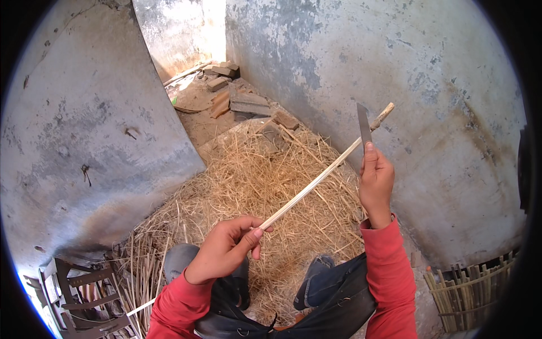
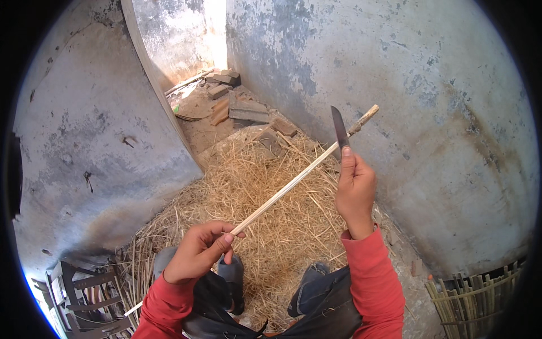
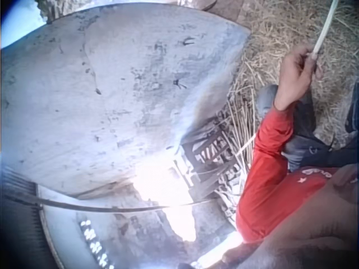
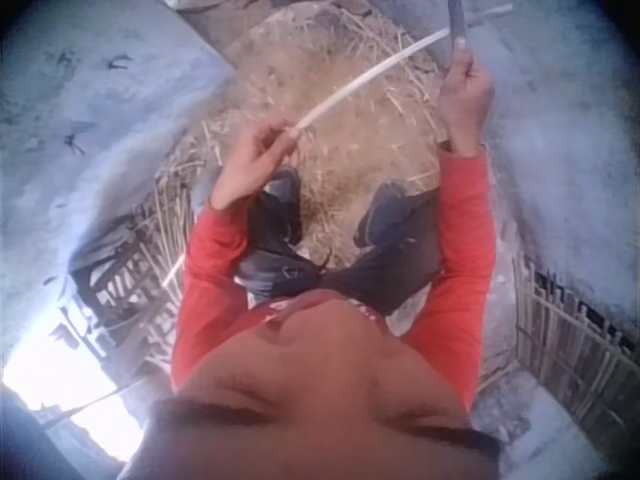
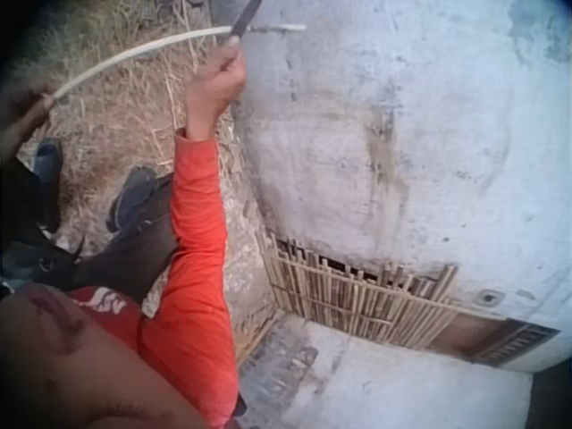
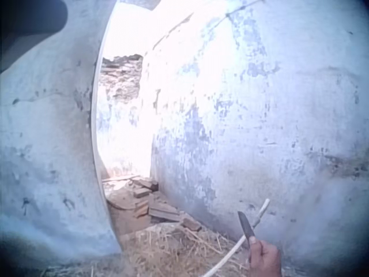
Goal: The person strips bark or shavings from a long thin piece of wood using a small knife, working their way down the length of the wood.
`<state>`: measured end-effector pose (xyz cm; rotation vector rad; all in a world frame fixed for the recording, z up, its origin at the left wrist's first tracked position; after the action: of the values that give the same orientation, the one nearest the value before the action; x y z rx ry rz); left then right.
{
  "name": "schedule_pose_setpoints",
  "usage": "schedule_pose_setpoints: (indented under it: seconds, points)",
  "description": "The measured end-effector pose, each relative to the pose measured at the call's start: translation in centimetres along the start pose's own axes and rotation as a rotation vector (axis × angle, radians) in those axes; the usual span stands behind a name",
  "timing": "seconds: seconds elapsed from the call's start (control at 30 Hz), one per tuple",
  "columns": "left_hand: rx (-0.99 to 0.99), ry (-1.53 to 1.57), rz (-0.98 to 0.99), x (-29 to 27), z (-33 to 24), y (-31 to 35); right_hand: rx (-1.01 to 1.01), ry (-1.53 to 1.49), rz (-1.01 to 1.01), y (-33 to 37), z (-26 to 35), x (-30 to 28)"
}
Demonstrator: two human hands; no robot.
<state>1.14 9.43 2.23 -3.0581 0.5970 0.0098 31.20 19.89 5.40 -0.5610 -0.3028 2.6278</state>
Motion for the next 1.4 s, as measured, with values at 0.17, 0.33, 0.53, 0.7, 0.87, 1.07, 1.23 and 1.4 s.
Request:
schedule_pose_setpoints:
  seconds: [0.17,0.33,0.53,0.7,0.87,1.07,1.23,1.4]
  points:
    - [0.025,-0.023,0.020,0.5,0.0,-0.2,0.040,0.081,0.063,2.1,0.9,1.4]
    - [0.028,-0.012,-0.043,0.4,0.4,-0.6,-0.061,0.064,0.334,7.4,2.9,5.9]
    - [0.040,0.003,-0.063,0.1,0.9,-0.3,-0.074,0.022,0.350,8.4,2.7,6.5]
    - [0.053,-0.009,-0.063,0.1,0.8,-0.2,-0.081,0.010,0.362,9.1,3.2,6.7]
    - [0.066,0.003,-0.094,0.2,0.9,-0.2,-0.060,-0.006,0.382,9.6,3.5,6.8]
    - [0.080,-0.009,-0.106,0.1,1.4,-0.5,-0.079,-0.026,0.455,11.3,3.8,7.7]
    - [0.082,-0.033,-0.115,0.2,1.6,-0.7,-0.162,-0.008,0.576,13.6,4.4,8.8]
    - [0.126,0.022,-0.138,-0.2,1.6,-0.8,-0.125,-0.098,0.684,14.4,3.7,10.0]
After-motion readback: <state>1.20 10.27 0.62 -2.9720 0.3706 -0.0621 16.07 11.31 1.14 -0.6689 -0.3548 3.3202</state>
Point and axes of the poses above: each hand's wrist, its own y-axis away from the middle knuckle, its own x-axis out of the palm, z = x × y, the point moved 6 cm from there along -y, towards the middle knuckle, and after that the axes turned 12 degrees about x, right-handed, at the moved point
